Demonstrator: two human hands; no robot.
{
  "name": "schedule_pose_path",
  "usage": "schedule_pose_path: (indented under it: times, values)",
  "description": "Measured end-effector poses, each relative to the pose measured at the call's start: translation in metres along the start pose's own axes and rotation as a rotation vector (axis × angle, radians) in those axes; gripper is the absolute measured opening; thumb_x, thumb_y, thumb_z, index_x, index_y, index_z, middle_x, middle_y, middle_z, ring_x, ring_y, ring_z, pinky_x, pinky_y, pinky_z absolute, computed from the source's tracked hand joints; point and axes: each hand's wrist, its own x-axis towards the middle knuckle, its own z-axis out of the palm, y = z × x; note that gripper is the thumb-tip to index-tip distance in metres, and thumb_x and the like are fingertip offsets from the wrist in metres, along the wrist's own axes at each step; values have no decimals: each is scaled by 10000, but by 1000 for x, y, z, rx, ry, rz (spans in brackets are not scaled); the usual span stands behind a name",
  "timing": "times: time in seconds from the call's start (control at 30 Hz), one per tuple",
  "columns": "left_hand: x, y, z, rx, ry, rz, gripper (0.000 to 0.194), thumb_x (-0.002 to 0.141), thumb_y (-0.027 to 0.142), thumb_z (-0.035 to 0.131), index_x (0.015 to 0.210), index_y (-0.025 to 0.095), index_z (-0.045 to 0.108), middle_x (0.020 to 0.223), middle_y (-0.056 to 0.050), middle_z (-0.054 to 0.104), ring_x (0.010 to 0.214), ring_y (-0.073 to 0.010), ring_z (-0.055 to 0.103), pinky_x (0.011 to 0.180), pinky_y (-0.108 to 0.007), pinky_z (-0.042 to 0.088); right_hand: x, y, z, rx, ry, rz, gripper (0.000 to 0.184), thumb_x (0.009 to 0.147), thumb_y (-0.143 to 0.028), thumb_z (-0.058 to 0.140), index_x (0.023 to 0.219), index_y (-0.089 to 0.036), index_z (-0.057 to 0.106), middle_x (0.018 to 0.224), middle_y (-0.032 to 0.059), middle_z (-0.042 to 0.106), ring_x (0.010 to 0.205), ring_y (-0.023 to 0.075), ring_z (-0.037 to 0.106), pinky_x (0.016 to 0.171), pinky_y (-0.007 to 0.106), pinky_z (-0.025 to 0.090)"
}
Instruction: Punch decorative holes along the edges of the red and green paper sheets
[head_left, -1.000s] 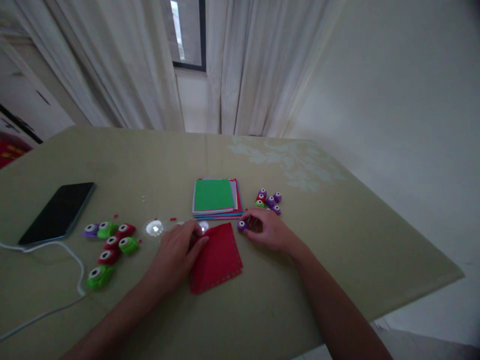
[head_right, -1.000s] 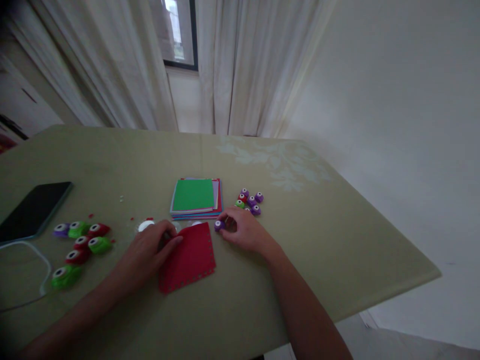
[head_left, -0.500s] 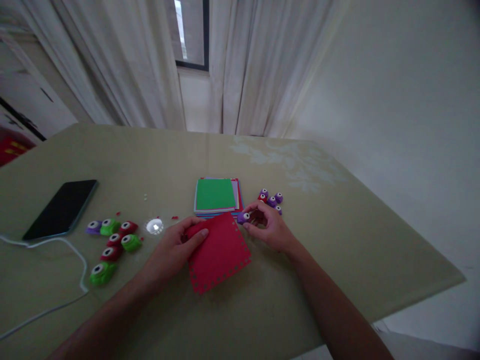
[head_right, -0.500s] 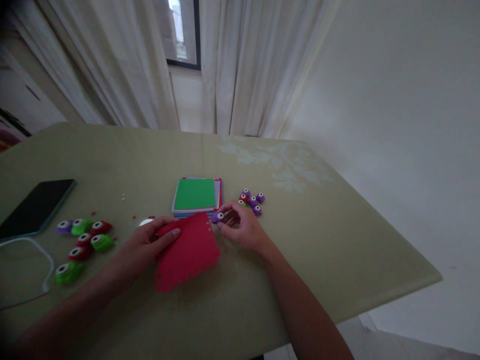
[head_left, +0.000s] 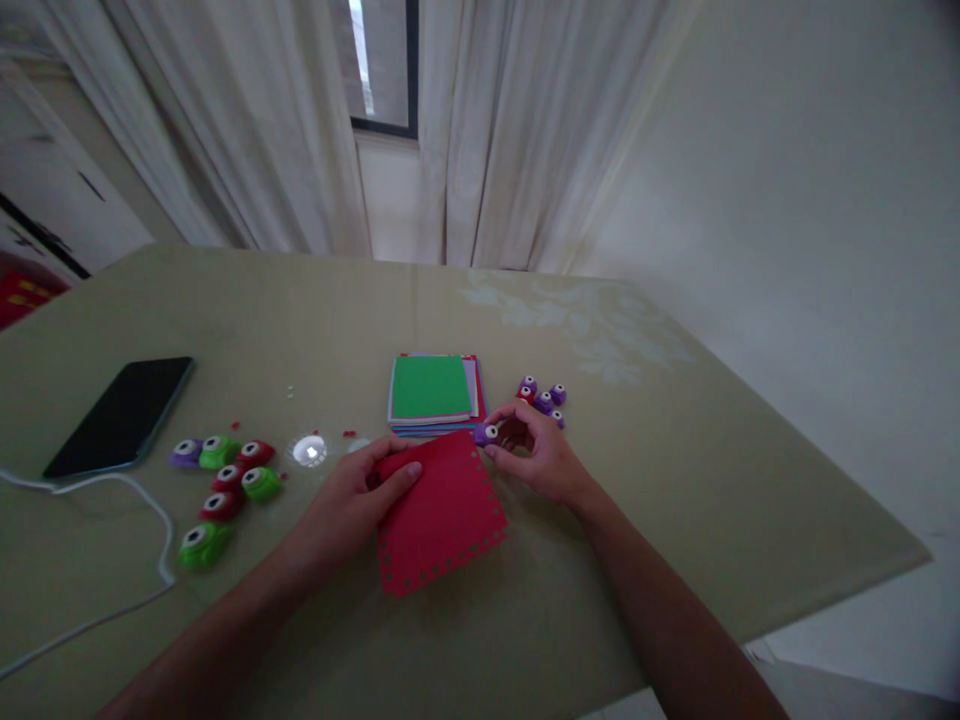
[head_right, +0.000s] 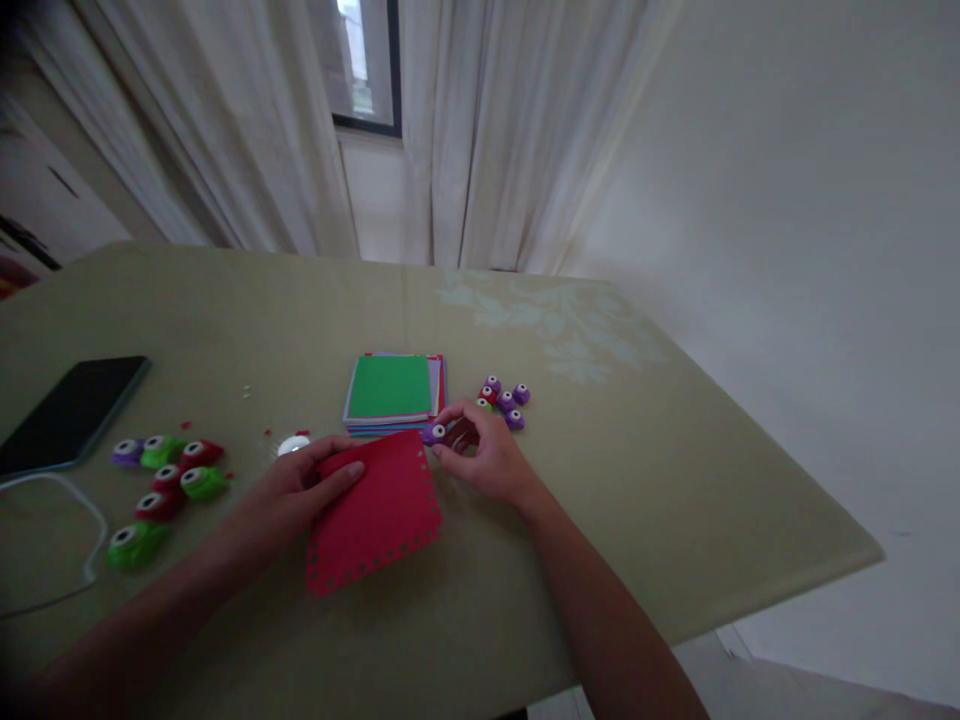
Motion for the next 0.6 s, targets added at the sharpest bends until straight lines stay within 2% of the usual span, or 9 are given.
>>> schedule_pose_path:
  times: [0.3, 0.6]
  values:
    - [2, -1, -2, 53, -22, 38, 382, 899, 551, 732, 1121, 240, 713, 950, -33, 800, 726, -216, 740, 576, -284, 568, 0, -2, -1, 15, -38, -20, 276, 844, -250, 793, 1092, -197, 685, 949, 38, 727, 788, 160, 685, 761, 299, 576]
    - [6, -6, -7, 146, 32, 71, 350, 912, 533, 710, 1115, 248, 718, 947, -28, 785, 732, -218, 732, 555, -272, 544, 1, -1, -5, -47, -70, -77, 242, 855, -242, 788, 1087, -195, 737, 977, 46, 729, 800, 161, 688, 771, 307, 585]
